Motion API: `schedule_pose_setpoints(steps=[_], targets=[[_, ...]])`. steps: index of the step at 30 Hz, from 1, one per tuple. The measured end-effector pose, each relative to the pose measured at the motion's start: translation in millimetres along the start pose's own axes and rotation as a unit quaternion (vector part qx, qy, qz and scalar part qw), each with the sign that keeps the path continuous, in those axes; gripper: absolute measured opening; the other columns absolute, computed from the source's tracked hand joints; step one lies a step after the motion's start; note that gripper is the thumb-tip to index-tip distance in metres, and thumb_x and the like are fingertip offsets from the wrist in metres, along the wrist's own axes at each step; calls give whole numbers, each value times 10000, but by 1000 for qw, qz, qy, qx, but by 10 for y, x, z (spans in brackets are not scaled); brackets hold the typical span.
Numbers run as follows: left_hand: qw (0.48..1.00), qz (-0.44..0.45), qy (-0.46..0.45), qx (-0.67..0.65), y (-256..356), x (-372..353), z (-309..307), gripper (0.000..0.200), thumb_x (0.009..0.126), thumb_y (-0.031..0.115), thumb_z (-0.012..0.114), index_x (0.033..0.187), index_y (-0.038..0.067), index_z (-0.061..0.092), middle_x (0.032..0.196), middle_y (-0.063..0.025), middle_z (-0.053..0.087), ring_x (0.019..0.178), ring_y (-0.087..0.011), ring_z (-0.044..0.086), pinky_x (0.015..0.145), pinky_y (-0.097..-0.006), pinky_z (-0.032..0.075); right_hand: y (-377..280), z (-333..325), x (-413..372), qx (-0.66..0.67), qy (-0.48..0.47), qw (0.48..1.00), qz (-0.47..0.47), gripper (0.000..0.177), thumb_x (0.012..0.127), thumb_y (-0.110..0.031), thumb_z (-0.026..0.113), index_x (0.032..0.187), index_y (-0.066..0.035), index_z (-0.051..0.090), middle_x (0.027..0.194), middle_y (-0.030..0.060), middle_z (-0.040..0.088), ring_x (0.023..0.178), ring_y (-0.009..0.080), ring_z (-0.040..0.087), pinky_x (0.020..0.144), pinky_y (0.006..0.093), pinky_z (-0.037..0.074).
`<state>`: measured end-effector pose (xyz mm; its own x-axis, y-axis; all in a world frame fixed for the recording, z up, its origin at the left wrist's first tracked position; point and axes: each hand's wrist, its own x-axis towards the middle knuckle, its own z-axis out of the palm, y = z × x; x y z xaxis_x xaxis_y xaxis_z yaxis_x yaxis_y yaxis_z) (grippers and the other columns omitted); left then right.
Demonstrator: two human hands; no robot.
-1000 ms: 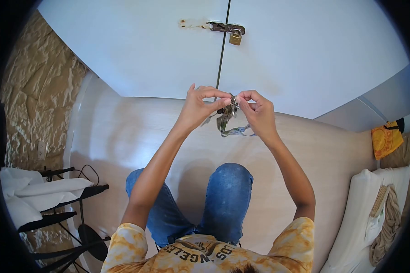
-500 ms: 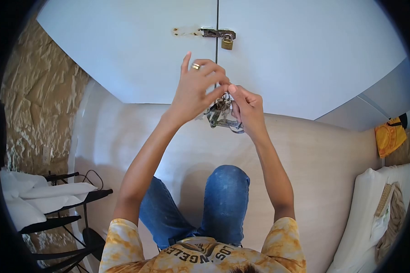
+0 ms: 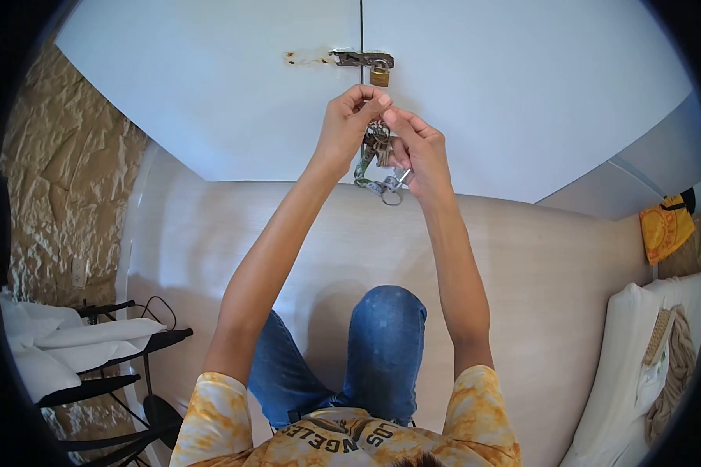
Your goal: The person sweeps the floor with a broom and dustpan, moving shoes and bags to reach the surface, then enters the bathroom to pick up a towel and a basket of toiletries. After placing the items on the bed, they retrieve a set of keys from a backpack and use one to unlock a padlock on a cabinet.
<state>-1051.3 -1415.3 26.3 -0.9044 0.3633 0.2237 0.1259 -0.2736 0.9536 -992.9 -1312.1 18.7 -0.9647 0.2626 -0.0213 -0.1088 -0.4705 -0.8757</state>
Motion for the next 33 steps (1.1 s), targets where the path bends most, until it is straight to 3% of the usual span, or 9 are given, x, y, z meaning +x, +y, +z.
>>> schedule_pose_setpoints(steps=[5, 8, 11, 12, 21, 24, 27, 33], targets=[[1000, 16, 11, -22, -80, -52, -23, 179, 814, 195, 594, 829, 22, 549, 731, -16, 557, 671, -64, 479, 620, -207, 394, 20, -44, 29, -86, -5, 996, -33, 238, 749, -181, 674, 871, 17, 629, 488, -42, 440, 391, 26, 299, 370, 186, 243], [1000, -23, 16, -11, -104, -47, -20, 200, 820, 202, 585, 866, 14, 535, 780, -42, 575, 731, -87, 528, 656, -221, 424, 48, -34, 43, -104, 18, 992, -64, 193, 746, -161, 678, 820, 12, 638, 527, -27, 492, 397, 26, 322, 370, 177, 243], [981, -10, 133, -143, -60, 23, 42, 235, 823, 212, 580, 918, 7, 514, 837, -75, 587, 820, -138, 570, 701, -251, 457, 79, -2, 58, -86, 37, 991, -99, 177, 743, -138, 679, 814, 17, 632, 576, -13, 534, 406, 24, 339, 371, 169, 246], [988, 17, 106, -110, -39, 67, 21, 281, 812, 233, 597, 947, 6, 499, 873, -97, 587, 869, -183, 584, 733, -283, 477, 53, 31, 41, -83, 40, 988, -120, 168, 740, -127, 681, 798, 21, 626, 614, -2, 556, 410, 22, 349, 367, 163, 248], [986, -71, 67, -138, 110, 175, 71, 290, 783, 258, 635, 932, 25, 546, 815, -57, 593, 795, -166, 594, 675, -263, 451, -48, 29, -15, -74, 28, 989, -128, 176, 735, -130, 688, 779, 22, 611, 615, 13, 560, 412, 17, 350, 361, 164, 251], [973, -147, -28, -177, 143, 188, -7, 283, 791, 282, 620, 923, 40, 558, 830, -51, 597, 800, -160, 590, 678, -263, 445, -131, 37, -47, -110, 29, 985, -130, 190, 732, -140, 692, 772, 25, 604, 607, 23, 558, 423, 23, 384, 364, 168, 275], [966, -163, -30, -198, 195, 164, 1, 286, 797, 298, 608, 920, 44, 557, 846, -63, 603, 809, -151, 585, 683, -274, 441, -202, 129, -59, -151, 30, 976, -154, 195, 736, -143, 689, 768, 26, 599, 604, 26, 559, 435, 36, 420, 372, 173, 302], [961, -173, -45, -213, 180, 172, -59, 264, 793, 301, 611, 902, 66, 559, 869, -70, 606, 783, -144, 576, 702, -304, 439, -372, 199, -141, -152, 10, 983, -101, 181, 747, -135, 674, 771, 27, 596, 590, 16, 542, 454, 43, 442, 386, 172, 321]])
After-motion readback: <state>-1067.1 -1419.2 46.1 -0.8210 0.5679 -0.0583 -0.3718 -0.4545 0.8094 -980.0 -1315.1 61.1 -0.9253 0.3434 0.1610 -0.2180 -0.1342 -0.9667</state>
